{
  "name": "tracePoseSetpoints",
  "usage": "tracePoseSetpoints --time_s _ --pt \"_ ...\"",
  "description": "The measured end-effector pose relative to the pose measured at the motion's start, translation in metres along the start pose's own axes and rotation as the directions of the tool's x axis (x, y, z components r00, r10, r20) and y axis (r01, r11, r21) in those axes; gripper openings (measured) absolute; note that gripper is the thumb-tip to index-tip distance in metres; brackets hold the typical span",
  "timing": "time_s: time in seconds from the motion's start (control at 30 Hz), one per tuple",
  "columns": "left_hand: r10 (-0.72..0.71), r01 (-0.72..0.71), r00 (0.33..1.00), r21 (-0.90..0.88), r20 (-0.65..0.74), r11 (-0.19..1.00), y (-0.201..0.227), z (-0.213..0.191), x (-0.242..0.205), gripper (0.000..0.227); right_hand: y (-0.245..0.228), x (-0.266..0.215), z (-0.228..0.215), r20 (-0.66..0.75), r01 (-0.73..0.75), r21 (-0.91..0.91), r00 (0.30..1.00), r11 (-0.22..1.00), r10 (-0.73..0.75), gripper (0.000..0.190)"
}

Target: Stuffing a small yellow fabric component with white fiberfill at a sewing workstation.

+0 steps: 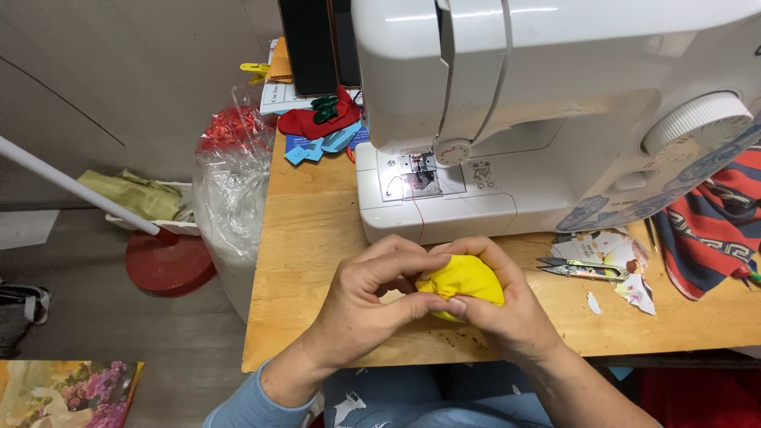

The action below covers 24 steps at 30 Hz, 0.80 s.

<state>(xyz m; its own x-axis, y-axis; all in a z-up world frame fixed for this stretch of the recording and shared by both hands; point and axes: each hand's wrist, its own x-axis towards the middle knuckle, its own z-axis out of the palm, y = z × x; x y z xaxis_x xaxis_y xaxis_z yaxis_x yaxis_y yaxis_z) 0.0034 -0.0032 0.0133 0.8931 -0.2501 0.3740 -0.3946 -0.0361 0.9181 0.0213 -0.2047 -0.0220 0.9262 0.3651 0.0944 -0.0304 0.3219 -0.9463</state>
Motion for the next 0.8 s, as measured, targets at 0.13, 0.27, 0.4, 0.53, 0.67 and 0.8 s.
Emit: tracePoseSetpoints --time_s 0.13,0.27,0.4,0.53,0.67,0.8 --pt "0.003 -0.001 0.999 0.045 -0.038 0.999 0.0 0.001 0.008 0.011 0.0 0.003 0.001 0.014 -0.066 0.023 0.998 0.998 0.066 0.047" --pt "-0.243 0.233 0.968 -0.144 -0.057 0.962 -0.018 -0.013 0.019 0.008 0.004 0.005 -0.002 0.165 -0.267 0.381 0.962 0.885 0.219 0.067" --pt "-0.481 0.462 0.877 -0.295 0.011 0.836 -0.028 -0.025 0.021 0.016 0.004 0.006 0.003 0.204 -0.411 0.391 0.911 0.824 0.358 0.08" --pt "-0.46 0.453 0.886 -0.1 -0.062 0.886 -0.008 -0.016 0.017 0.008 0.003 0.005 0.016 0.096 -0.492 0.381 0.863 0.783 0.496 0.05" --pt "-0.416 0.416 0.909 0.041 -0.019 0.908 0.014 -0.023 0.016 0.014 0.018 0.001 0.012 0.158 -0.529 0.526 0.83 0.666 0.535 0.049" --pt "-0.438 0.435 0.898 0.079 0.028 0.897 0.008 -0.027 0.013 0.026 0.024 0.0 0.01 0.225 -0.556 0.626 0.8 0.547 0.556 0.053"
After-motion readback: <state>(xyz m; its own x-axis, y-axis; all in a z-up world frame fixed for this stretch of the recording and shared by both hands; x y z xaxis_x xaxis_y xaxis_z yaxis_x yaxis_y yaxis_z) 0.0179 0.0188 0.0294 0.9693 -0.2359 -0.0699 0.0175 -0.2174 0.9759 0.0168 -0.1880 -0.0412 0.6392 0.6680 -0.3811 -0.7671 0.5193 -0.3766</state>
